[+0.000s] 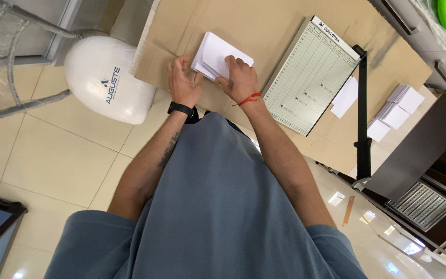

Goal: The person repeatedly folds stacks of white paper and uses a guillotine paper cutter to trim them into smaller sheets. The cut pieces are gathered and stacked on the table. The process is repeated multiple times with different stacks of paper.

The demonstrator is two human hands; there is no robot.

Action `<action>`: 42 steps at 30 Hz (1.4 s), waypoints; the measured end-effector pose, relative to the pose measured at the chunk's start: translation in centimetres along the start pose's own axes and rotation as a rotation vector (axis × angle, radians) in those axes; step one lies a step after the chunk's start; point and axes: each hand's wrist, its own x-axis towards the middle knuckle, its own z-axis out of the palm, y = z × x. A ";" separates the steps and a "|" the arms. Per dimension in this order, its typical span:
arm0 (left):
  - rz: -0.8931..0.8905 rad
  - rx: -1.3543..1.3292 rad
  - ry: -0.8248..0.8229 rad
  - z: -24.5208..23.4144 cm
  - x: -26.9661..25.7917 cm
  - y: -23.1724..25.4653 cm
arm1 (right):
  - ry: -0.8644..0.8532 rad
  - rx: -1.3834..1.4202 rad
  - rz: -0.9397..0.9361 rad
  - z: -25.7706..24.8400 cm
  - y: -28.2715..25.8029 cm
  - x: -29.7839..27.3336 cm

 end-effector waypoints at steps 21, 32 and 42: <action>0.045 0.072 -0.071 0.2 -0.4 -1.5 | 0.046 -0.047 0.021 1.2 0.3 0.1; 0.001 -0.270 -0.130 0.6 -0.3 -0.1 | -0.015 -0.024 0.011 1.0 0.8 0.2; -0.018 -0.217 -0.127 1.1 0.0 -0.6 | -0.029 0.023 0.018 -0.5 0.0 0.4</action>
